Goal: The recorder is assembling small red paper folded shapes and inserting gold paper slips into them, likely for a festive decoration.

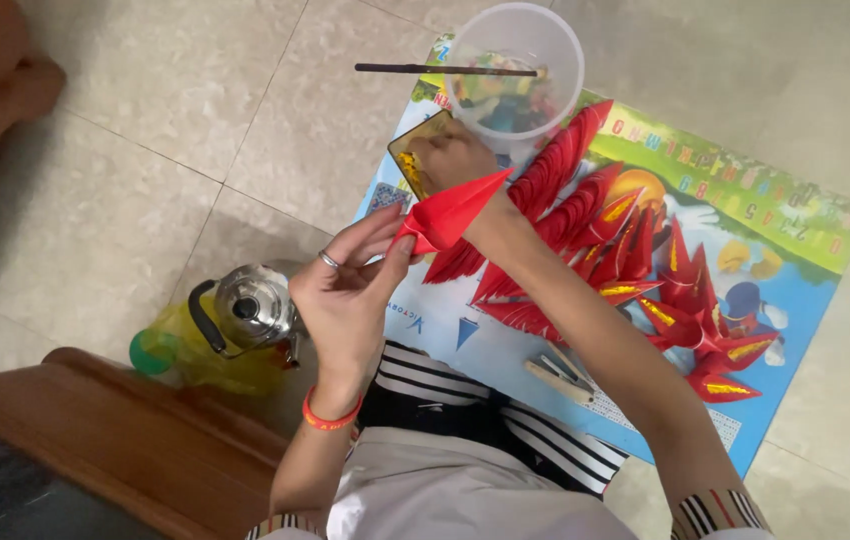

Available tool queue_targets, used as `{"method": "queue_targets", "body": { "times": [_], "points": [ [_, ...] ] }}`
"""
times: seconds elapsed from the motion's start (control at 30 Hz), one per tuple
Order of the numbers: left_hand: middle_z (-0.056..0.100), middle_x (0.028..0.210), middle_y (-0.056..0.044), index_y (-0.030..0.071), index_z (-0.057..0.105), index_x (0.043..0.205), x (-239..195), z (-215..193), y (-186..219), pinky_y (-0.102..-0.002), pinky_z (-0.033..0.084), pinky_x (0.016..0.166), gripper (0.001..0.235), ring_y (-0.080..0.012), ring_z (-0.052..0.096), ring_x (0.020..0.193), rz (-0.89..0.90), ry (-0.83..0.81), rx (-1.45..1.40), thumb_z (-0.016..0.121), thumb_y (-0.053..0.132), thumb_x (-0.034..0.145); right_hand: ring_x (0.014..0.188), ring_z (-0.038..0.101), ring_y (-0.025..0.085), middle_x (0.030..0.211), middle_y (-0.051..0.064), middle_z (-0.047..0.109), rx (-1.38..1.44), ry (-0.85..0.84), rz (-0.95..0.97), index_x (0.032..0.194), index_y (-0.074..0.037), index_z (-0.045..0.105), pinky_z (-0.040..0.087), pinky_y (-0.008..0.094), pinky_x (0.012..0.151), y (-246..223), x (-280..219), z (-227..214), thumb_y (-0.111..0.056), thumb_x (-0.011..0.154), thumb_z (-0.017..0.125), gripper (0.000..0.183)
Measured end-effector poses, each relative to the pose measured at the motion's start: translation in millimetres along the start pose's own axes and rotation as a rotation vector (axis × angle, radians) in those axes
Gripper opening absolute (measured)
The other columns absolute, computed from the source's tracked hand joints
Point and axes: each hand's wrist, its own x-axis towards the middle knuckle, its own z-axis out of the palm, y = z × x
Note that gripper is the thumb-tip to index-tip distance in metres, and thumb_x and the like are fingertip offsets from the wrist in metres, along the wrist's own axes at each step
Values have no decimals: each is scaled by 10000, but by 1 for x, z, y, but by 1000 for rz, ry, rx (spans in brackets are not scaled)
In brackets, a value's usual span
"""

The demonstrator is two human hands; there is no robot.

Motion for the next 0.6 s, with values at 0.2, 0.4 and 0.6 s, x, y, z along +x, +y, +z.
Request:
{"method": "queue_targets", "body": {
  "times": [0.2,0.4,0.6],
  "points": [
    [744,1158,-168,-82,661,1286,-2,-14,-2,-304,651,894,356,-172,740,1020,-40,22,-31,716,-104,935,818,713,346,854,198,717,-381,-108,104,842,-61,757,587,442,660,14,12,42,-105,802,700,83],
    [746,1148,-165,-85,663,1285,-2,-20,-5,-299,648,890,346,-170,742,1017,-52,4,-42,712,-100,943,817,718,328,785,153,708,-476,-25,21,813,-81,755,595,433,651,22,10,37,-102,735,710,93],
    [748,1136,-163,-84,663,1288,-2,-21,-6,-297,648,880,348,-165,741,1006,-62,-14,-45,714,-96,944,786,701,336,762,151,693,-355,58,45,886,-95,763,582,452,638,12,9,17,-72,753,726,140]
  ]
}}
